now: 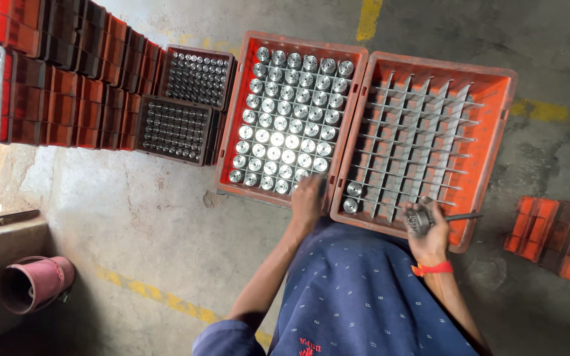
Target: The person transfers small metallic cylindrical parts from one orange crate to another, arranging them into grid slots. The person then moves the filled crate to a metal table and continues organizing parts from another crate.
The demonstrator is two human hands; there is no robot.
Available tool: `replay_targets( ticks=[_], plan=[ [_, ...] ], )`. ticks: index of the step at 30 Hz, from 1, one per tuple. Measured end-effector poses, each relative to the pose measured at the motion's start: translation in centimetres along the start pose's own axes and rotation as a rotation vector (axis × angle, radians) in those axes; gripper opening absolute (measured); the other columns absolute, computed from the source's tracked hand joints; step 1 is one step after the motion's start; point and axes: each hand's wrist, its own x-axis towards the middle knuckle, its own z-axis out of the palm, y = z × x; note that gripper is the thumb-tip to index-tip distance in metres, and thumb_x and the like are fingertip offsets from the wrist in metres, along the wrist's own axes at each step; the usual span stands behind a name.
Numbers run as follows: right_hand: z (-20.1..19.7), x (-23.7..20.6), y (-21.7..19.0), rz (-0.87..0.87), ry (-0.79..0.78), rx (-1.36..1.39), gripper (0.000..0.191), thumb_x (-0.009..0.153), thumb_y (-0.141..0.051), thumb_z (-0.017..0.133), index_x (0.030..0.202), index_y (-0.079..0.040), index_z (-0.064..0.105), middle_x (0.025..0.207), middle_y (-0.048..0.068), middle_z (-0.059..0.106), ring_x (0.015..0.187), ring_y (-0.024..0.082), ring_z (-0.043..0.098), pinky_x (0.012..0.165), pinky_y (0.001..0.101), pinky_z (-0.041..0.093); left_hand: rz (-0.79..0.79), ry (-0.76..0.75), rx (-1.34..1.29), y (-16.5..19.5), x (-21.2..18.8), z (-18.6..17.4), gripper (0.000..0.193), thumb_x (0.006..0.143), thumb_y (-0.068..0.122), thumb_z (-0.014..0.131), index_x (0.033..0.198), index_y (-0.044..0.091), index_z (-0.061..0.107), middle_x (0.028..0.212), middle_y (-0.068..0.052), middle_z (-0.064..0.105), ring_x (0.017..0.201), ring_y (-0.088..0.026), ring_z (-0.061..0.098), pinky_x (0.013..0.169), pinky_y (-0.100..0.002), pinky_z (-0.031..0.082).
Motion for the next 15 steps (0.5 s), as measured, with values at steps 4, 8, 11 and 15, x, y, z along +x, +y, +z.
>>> replay_targets(
  ticks=[4,8,11,15],
  plan=[
    [1.2,-1.3,-0.1,0.154,-0.210,0.031,0.037,0.114,-0.034,0.060,0.099,0.000,0.061,0.101,0.016,0.071,0.100,0.029,0.071,0.086,0.0345,0.060,0.020,0.131,0.142,-1.6,3.4,-0.3,0.046,0.084,0.021,0.078,0.127,0.007,0.066,0.133,-0.026,0.052,0.115,-0.042,0.050,0.091,-0.052,0.044],
    [1.6,-1.1,1.4,0.187,-0.253,-0.342,0.030,0.109,-0.035,0.057,0.101,-0.007,0.062,0.100,0.012,0.070,0.098,0.030,0.071,0.082,0.0414,0.061,0.140,0.097,0.196,-1.4,5.4,-0.4,0.050,0.088,0.028,0.082,0.129,0.004,0.065,0.136,-0.022,0.049,0.125,-0.042,0.049,0.101,-0.055,0.039],
    [0.9,-1.4,1.8,0.208,-0.185,-0.403,0.030,0.107,-0.035,0.055,0.103,-0.007,0.063,0.099,0.011,0.070,0.099,0.029,0.072,0.085,0.0435,0.061,0.090,0.045,0.009,-1.2,5.2,-2.6,0.052,0.077,0.032,0.087,0.121,0.010,0.070,0.133,-0.014,0.052,0.129,-0.034,0.049,0.111,-0.053,0.039],
    [-0.6,-2.0,0.8,0.116,-0.155,-0.448,0.023,0.107,-0.027,0.054,0.109,-0.005,0.062,0.103,0.011,0.070,0.104,0.028,0.071,0.092,0.0447,0.057,-0.036,0.206,-0.699,-0.7,3.0,-5.8,0.050,0.075,0.027,0.089,0.118,0.010,0.071,0.127,-0.016,0.059,0.124,-0.033,0.054,0.104,-0.047,0.048]
  ],
)
